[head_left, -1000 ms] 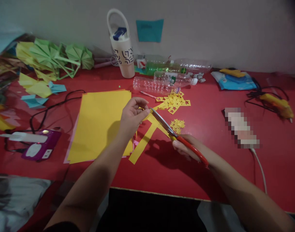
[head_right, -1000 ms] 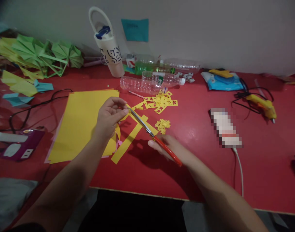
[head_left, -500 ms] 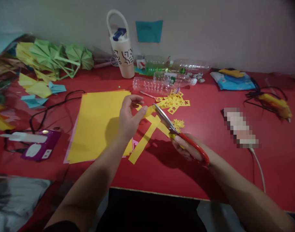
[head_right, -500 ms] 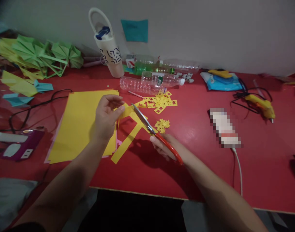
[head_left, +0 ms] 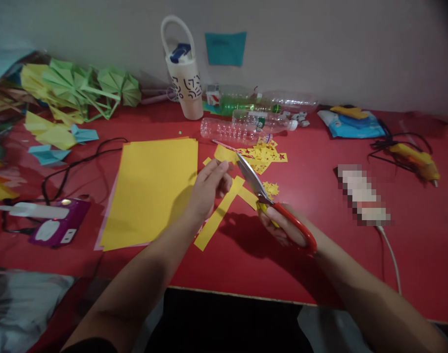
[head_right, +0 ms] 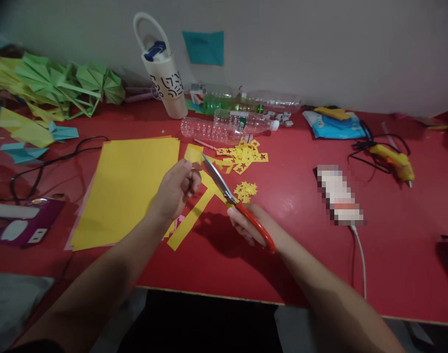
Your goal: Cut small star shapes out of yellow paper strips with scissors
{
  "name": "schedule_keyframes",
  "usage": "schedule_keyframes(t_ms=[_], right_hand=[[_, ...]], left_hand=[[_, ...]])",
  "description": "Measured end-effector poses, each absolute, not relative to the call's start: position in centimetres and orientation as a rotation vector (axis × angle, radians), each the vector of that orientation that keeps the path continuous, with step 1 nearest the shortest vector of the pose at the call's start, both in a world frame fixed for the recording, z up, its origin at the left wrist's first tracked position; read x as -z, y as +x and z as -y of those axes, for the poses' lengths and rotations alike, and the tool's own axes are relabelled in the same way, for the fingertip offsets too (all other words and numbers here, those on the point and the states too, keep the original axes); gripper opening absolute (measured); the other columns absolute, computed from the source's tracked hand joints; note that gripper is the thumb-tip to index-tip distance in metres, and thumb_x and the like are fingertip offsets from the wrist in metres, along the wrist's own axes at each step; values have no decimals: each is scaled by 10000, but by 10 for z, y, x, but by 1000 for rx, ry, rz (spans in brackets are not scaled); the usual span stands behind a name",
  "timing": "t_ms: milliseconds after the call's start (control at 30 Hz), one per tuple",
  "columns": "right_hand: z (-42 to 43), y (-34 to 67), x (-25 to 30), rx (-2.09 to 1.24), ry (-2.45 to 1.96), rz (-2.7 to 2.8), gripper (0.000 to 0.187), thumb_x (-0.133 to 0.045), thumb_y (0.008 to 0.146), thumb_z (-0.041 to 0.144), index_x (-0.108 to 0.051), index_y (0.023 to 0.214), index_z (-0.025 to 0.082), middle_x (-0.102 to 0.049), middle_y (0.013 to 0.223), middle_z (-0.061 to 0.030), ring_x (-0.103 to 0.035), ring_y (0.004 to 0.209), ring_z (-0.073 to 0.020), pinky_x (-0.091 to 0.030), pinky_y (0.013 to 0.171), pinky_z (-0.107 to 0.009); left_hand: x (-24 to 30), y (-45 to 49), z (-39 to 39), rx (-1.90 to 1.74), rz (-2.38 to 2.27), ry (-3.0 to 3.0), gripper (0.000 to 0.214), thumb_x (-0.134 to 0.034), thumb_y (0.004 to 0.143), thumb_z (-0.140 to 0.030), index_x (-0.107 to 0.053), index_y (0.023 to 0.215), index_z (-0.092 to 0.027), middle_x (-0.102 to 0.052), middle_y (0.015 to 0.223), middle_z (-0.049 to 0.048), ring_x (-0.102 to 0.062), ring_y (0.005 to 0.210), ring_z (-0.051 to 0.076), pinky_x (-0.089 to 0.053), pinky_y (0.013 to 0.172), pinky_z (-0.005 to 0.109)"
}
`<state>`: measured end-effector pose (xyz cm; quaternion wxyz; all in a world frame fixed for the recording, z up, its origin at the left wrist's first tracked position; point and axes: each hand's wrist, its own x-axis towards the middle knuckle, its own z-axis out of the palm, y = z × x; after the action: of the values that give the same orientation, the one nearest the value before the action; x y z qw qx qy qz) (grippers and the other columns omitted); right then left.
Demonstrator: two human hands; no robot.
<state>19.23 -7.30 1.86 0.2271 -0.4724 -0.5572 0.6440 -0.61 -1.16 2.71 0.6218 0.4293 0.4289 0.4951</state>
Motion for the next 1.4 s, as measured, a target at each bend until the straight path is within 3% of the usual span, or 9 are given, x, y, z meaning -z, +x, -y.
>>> schedule_keyframes(t_ms=[167,400,967,1400], right_hand=[[75,189,-22,-1776,-1433,1486,565,-563,758,766,-421,640,232,-380,437,97,-357,328,-60,-316,332,-204],[75,195,-15,-1799,-1363,1570,552,-522,818,748,-414,674,226,-378,485,89,-357,363,-60,-316,356,-208],[77,192,-28,-1648,-1336,1750,571,-518,804,765,-340,663,240,-368,573,53,-330,491,-92,-247,445,-259],[78,191,-26,-1648,-1391,1737,593,-466,808,798,-337,654,240,-342,560,65,-305,468,-77,-241,431,-249]], left_hand=[[-30,-7,10,-1235,-998,954,302,-684,748,-383,-456,642,-214,-481,468,-68,-383,423,47,-292,409,190],[-33,-10,8,-1255,-993,925,180,-710,635,-290,-557,641,-196,-491,458,-70,-413,419,47,-306,400,189],[-29,-9,10,-1331,-1041,985,154,-671,705,-254,-566,612,-190,-517,469,-60,-437,422,45,-357,412,184],[-29,-8,12,-1332,-1017,980,146,-665,695,-248,-568,610,-180,-522,463,-67,-440,418,36,-355,409,168]])
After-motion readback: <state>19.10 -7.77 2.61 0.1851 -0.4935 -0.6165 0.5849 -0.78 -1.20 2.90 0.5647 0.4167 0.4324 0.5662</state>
